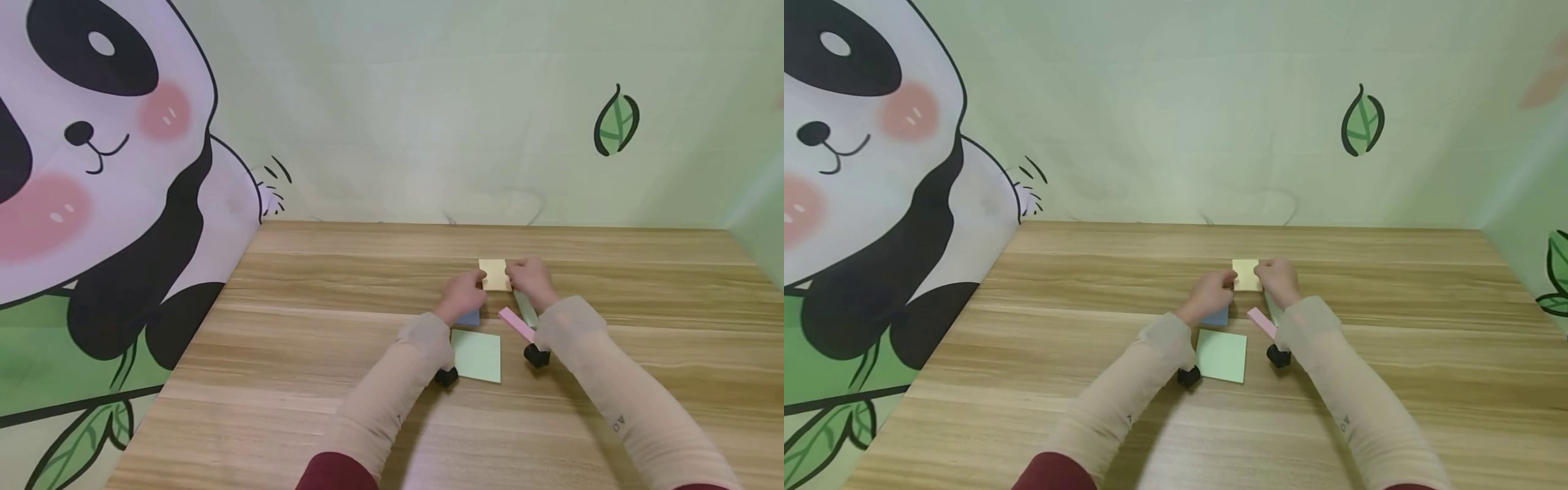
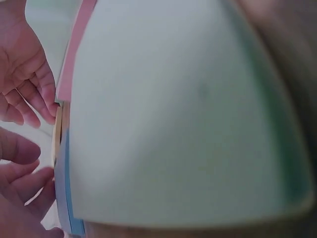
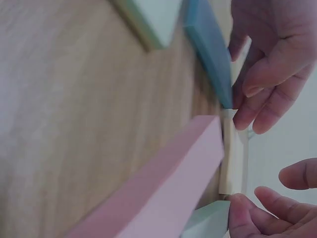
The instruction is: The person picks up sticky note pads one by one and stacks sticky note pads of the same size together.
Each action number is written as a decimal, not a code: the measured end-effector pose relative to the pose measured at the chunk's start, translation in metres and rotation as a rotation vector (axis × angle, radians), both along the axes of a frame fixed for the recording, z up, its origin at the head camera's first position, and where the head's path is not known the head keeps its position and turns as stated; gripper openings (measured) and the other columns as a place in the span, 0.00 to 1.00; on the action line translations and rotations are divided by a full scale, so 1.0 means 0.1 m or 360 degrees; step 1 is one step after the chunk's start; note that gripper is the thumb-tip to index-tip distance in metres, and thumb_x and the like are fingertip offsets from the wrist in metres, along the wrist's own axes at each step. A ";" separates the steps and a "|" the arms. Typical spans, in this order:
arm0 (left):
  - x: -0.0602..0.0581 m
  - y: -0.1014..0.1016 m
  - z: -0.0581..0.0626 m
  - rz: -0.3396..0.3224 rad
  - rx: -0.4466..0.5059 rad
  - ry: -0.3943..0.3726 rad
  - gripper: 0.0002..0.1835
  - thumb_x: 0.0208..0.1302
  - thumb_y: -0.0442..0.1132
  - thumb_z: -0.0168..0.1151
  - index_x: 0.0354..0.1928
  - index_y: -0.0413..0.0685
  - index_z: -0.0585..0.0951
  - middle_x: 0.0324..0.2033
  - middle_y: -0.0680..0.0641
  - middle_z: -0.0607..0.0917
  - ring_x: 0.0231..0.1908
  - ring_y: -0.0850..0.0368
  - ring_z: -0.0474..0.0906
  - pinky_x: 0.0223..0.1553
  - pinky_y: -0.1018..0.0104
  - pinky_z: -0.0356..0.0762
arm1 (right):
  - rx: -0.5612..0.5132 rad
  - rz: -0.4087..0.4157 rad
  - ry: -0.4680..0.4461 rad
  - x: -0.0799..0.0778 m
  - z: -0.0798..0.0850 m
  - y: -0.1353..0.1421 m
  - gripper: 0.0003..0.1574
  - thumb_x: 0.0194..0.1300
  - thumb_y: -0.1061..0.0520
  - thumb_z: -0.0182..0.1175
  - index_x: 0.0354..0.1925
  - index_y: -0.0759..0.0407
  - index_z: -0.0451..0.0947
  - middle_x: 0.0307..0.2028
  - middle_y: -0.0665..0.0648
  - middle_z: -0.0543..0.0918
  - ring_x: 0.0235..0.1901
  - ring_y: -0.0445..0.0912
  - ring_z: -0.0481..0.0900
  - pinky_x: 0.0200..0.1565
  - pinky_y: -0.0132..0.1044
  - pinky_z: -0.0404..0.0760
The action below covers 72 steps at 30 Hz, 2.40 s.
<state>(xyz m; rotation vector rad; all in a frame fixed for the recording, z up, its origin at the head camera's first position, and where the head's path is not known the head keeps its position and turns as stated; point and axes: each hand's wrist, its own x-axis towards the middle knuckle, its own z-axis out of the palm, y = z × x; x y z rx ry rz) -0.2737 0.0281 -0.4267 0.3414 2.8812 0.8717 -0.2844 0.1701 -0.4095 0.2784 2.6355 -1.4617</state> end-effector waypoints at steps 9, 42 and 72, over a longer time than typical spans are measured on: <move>0.06 0.14 0.14 0.0173 0.0313 0.0239 0.24 0.51 0.29 0.49 0.53 0.44 0.72 0.42 0.45 0.81 0.29 0.58 0.70 0.28 0.72 0.67 | -0.0029 0.0038 -0.0040 0.04 0.09 0.01 0.17 0.57 0.59 0.43 0.37 0.71 0.71 0.13 0.49 0.69 0.17 0.40 0.69 0.24 0.29 0.72; 0.10 0.38 0.08 0.0297 0.0859 -0.0434 0.36 0.48 0.29 0.48 0.64 0.45 0.58 0.62 0.46 0.64 0.47 0.54 0.65 0.48 0.64 0.65 | -0.0087 0.0107 -0.0064 0.01 0.06 0.02 0.12 0.57 0.61 0.46 0.35 0.70 0.68 0.19 0.50 0.66 0.24 0.42 0.67 0.31 0.32 0.72; 0.28 0.37 0.15 0.0175 0.0723 -0.0544 0.32 0.51 0.31 0.51 0.62 0.43 0.61 0.48 0.44 0.74 0.34 0.56 0.70 0.29 0.70 0.66 | -0.0063 0.0284 -0.0190 0.15 0.17 0.09 0.12 0.56 0.60 0.47 0.19 0.60 0.61 0.16 0.49 0.64 0.19 0.41 0.67 0.25 0.32 0.73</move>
